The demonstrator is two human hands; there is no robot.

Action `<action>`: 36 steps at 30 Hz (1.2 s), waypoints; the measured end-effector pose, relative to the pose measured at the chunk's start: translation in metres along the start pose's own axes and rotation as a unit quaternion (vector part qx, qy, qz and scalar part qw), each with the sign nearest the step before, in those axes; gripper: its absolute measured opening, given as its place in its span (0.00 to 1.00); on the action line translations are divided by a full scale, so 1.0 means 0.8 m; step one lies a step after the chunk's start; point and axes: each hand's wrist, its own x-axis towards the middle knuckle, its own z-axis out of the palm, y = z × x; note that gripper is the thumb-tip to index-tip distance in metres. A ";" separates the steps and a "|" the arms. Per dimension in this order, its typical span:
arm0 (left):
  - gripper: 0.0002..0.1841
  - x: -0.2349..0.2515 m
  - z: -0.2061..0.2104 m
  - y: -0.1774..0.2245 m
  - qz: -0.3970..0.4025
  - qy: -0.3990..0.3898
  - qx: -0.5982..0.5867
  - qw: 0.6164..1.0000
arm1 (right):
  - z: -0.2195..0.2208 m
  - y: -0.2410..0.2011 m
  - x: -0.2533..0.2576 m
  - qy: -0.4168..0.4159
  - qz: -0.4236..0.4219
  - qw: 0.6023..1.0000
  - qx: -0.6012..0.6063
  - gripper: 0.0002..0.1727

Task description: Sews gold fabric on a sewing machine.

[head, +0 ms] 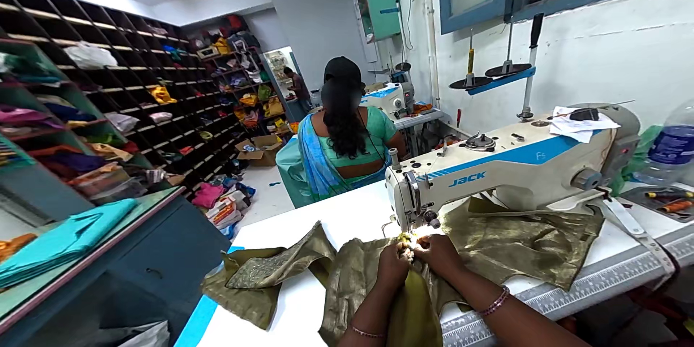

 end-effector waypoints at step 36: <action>0.32 -0.040 -0.013 0.034 0.026 -0.141 0.288 0.947 | -0.060 0.031 -0.082 -0.213 -0.131 0.968 0.014 0.11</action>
